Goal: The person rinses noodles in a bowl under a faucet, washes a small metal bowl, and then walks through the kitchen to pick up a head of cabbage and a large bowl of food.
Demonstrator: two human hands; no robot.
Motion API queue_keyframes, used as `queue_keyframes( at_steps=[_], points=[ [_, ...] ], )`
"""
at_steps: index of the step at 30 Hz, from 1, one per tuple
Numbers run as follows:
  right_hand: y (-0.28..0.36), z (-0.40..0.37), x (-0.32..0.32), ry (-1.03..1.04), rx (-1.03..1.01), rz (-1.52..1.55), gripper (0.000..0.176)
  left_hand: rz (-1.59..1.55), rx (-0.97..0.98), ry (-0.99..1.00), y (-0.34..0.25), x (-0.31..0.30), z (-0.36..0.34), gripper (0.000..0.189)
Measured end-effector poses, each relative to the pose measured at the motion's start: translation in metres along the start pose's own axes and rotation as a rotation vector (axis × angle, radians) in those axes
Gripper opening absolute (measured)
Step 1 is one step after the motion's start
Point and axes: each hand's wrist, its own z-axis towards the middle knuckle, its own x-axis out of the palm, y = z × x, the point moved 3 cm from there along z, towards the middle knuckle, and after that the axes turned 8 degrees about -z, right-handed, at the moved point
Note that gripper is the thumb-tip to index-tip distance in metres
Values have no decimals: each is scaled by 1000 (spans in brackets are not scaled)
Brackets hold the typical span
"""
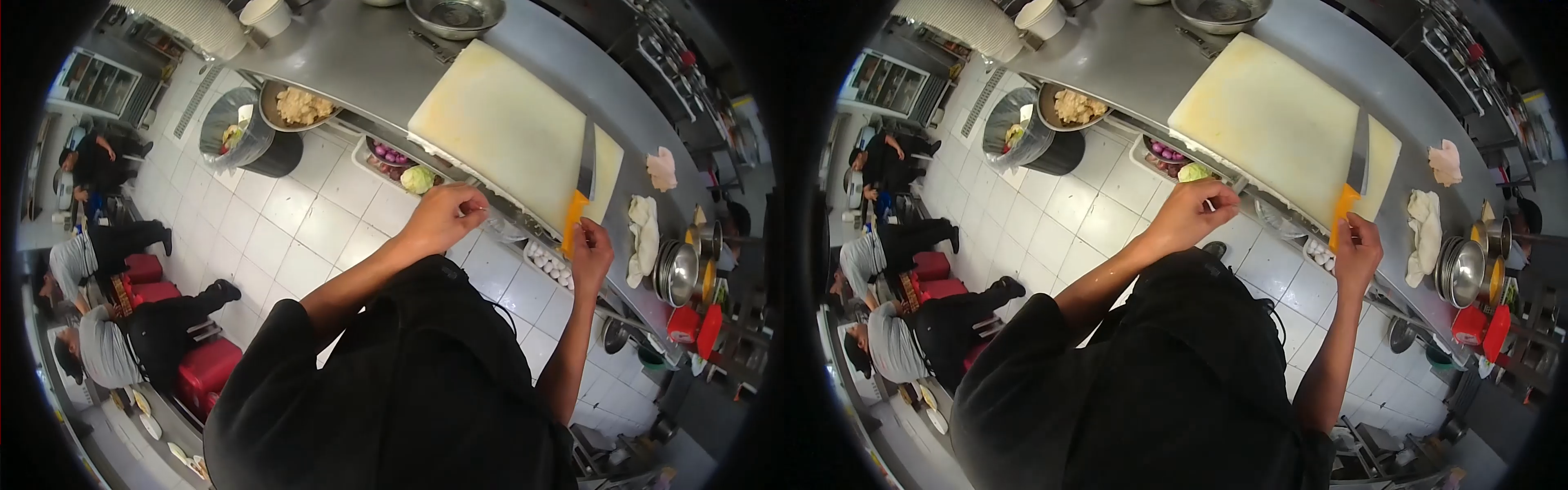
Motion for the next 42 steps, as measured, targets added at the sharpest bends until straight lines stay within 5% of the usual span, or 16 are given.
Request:
queue_keyframes(
  at_steps=[14, 30, 36, 42],
  points=[
    [6, -31, 6, 133, -69, 51, 16, 164, -134, -326, 9, -41, -106, 14],
    [-26, -118, 60, 423, 89, 245, 15, 273, -198, -349, -6, -83, -174, 19],
    [3, -138, 141, 541, 64, 176, 17, 221, -210, -439, 30, -154, -181, 22],
    [108, -159, 295, 887, 150, 343, 21, 119, -346, -558, 131, -277, -162, 23]
  ],
)
